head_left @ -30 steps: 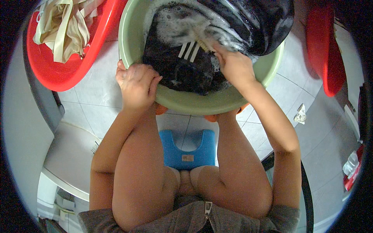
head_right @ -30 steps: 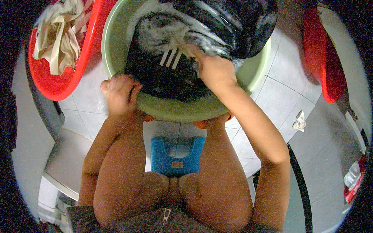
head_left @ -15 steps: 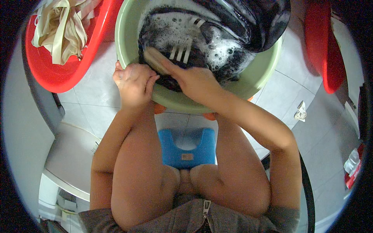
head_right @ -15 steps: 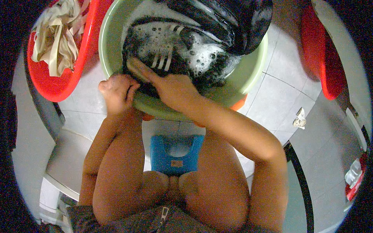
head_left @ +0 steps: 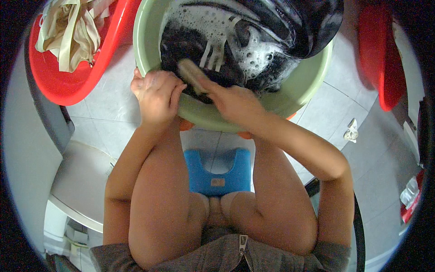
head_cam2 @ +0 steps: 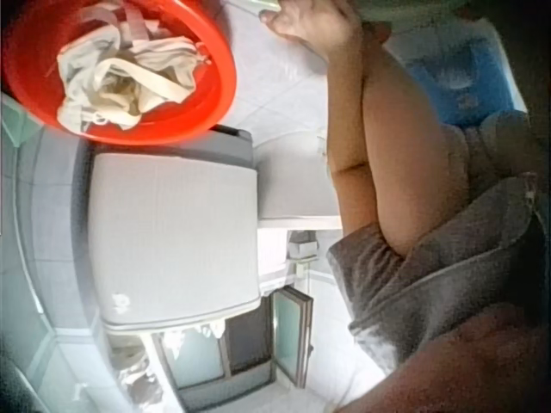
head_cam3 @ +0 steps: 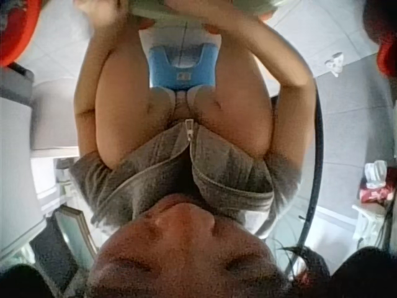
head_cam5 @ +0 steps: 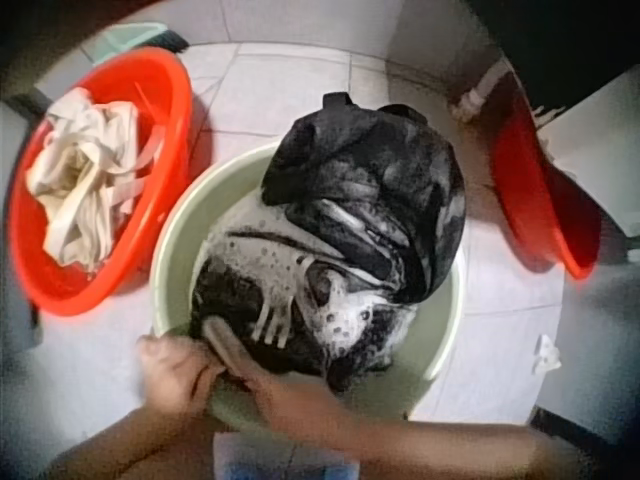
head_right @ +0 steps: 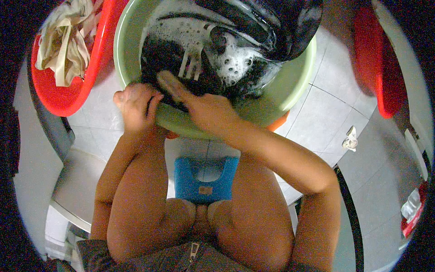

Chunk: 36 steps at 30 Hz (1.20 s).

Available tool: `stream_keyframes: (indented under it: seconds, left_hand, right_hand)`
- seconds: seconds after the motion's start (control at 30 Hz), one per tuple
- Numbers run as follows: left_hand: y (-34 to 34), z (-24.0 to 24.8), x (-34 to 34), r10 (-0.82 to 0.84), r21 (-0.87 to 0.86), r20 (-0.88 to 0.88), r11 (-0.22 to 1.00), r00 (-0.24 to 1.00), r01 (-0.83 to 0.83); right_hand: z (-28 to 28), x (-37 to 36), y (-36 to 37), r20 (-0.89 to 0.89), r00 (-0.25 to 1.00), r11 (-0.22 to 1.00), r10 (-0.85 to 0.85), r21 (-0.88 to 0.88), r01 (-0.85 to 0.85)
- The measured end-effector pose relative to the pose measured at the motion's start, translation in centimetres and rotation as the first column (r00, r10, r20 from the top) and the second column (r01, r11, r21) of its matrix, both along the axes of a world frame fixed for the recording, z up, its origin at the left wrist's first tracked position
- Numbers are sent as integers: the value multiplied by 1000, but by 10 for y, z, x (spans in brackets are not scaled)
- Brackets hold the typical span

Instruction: The person sits on a small blue stool and hand-washes a black garment in a light green basin filled with soapy water. Using a wooden-handled brush, they scrub the fabric repeatedly, focusing on different sections of the garment. A red basin containing other clothes is visible to the left.

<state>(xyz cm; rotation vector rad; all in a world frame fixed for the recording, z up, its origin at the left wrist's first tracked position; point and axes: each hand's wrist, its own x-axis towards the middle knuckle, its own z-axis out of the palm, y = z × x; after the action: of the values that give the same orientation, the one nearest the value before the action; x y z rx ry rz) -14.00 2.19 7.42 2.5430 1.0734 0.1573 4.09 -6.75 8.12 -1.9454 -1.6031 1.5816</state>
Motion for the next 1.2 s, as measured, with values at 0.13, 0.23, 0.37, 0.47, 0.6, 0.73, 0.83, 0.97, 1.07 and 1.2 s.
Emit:
stream_keyframes:
  seconds: [0.13, 0.23, 0.37, 0.47, 0.6, 0.73, 0.83, 0.97, 1.07, 1.2]
  left_hand:
    - [2, -2, 0, 14, -21, 8, 1000, 1000, -14]
    - [3, 2, -3, -5, -6, 10, 1000, 1000, 5]
    - [1, 4, -5, -18, -22, -13, 1000, 1000, 18]
    - [1, 2, -7, -17, -24, -9, 1000, 1000, 17]
    - [1, 1, -1, -21, -34, 16, 999, 1000, 22]
    - [0, 1, 1, 18, -15, 10, 1000, 1000, -18]
    - [1, -3, -1, 23, -53, 38, 998, 999, -21]
    - [1, -1, -6, 2, -35, 1, 999, 1000, -2]
    - [1, 0, -7, 9, -25, -2, 1000, 1000, -9]
    - [0, 1, -2, 21, -36, 10, 999, 1000, -21]
  right_hand:
    - [-4, -8, 9, -76, 990, 987, -118, 99, 125]
    - [21, 25, -7, 161, 949, 963, 270, -66, -263]
    - [62, 68, -27, 198, 884, 901, 422, -201, -385]
    - [63, 73, -29, 215, 900, 924, 379, -135, -357]
    - [17, 49, -32, 154, 948, 960, 278, -82, -268]
    - [4, 5, -10, -3, 1000, 1000, -19, -6, 19]
    - [-6, 2, -15, 17, 1000, 999, -2, 41, 1]
    - [37, 43, -27, 126, 943, 947, 309, -136, -292]
    - [60, 64, -22, 113, 909, 902, 401, -221, -370]
    - [22, 58, -37, 106, 911, 914, 400, -128, -386]
